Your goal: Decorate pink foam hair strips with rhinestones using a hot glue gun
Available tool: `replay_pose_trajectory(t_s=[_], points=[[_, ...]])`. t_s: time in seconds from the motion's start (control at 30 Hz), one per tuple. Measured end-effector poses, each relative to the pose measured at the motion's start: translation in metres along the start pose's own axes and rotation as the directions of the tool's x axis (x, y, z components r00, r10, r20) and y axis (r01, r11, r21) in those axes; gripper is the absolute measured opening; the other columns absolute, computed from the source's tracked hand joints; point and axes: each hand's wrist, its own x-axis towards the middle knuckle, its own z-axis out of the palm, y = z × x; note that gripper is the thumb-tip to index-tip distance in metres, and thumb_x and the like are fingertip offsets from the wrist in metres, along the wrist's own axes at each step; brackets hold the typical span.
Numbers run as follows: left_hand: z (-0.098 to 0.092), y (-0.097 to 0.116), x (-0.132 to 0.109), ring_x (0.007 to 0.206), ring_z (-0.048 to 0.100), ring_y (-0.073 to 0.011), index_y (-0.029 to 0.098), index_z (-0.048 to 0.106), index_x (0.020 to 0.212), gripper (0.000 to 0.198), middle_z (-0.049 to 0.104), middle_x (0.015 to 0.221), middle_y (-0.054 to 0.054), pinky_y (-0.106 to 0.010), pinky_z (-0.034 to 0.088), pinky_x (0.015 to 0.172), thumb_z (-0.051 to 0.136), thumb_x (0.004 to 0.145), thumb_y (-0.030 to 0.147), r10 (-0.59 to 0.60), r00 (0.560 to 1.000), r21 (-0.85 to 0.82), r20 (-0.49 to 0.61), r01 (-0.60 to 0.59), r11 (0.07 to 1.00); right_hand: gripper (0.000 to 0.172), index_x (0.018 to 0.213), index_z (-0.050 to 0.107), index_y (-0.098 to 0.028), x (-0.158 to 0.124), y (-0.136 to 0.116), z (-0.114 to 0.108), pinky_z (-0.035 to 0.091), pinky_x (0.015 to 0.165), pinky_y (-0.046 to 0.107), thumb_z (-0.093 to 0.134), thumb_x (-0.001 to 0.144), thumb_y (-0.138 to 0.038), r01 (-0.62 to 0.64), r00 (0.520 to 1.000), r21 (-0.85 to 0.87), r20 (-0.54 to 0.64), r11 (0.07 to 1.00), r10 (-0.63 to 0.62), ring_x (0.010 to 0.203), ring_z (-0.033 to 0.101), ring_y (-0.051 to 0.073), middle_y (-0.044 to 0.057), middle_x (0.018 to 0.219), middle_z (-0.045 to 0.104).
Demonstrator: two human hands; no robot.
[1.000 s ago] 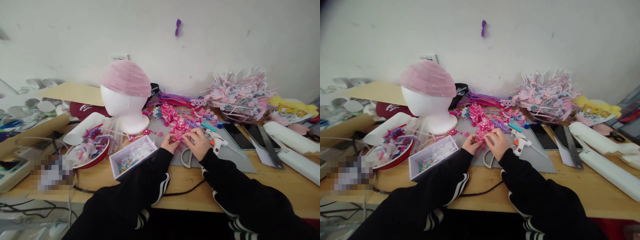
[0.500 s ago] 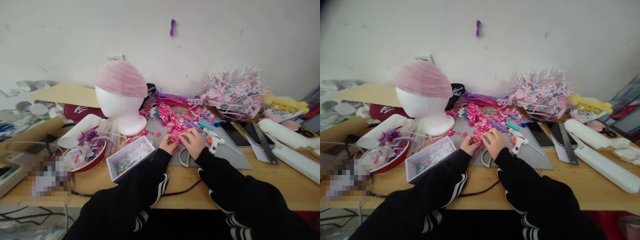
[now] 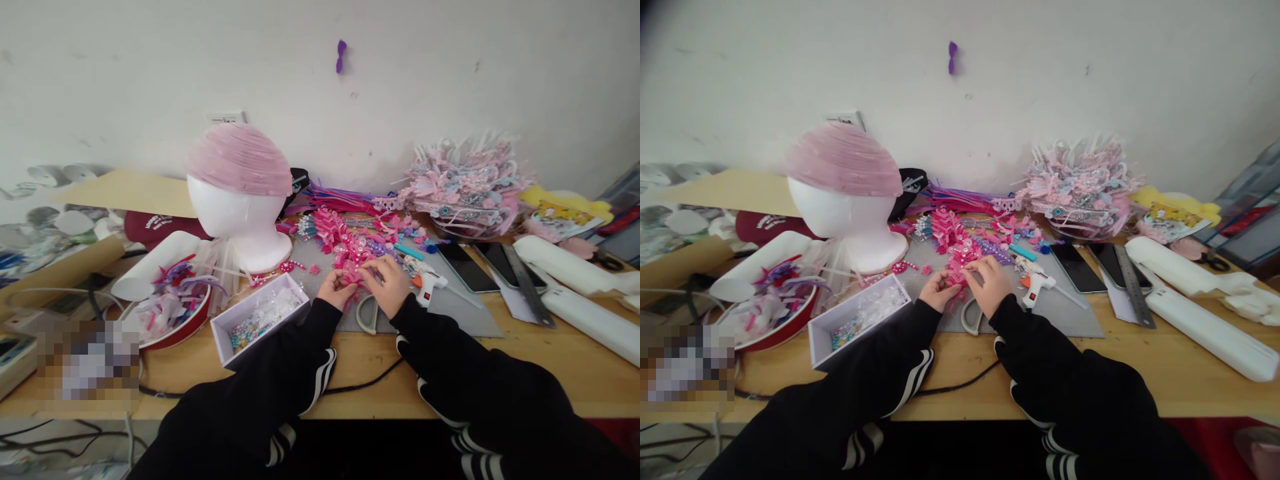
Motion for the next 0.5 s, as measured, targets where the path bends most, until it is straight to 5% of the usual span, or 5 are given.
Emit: replay_pose_trajectory(t_s=[0.17,0.5], points=[[0.0003,-0.0005,0.0000,0.047,0.047,-0.0045,0.014,0.046,0.077,0.036,0.051,0.054,0.007,-0.019,0.046,0.049,0.070,0.050,0.019,-0.004,1.000,-0.007,-0.013,0.004,1.000,0.007,0.074,0.054,-0.020,-0.0003,0.0026,0.0035,0.040,0.053,0.024,0.053,0.075,-0.026,-0.115,0.992,0.086,-0.040,0.990,0.119,0.059,0.048,0.011,0.000,0.071,0.051],[0.0006,-0.0016,0.0001,0.050,0.047,-0.0038,0.014,0.047,0.077,0.035,0.053,0.059,0.005,-0.018,0.044,0.051,0.070,0.050,0.020,0.025,1.000,0.005,-0.008,-0.025,1.000,0.008,0.072,0.055,-0.019,-0.0005,0.0015,0.0035,0.037,0.053,0.024,0.054,0.074,-0.026,-0.115,0.993,0.093,0.015,0.989,0.114,0.060,0.047,0.011,0.000,0.067,0.048]])
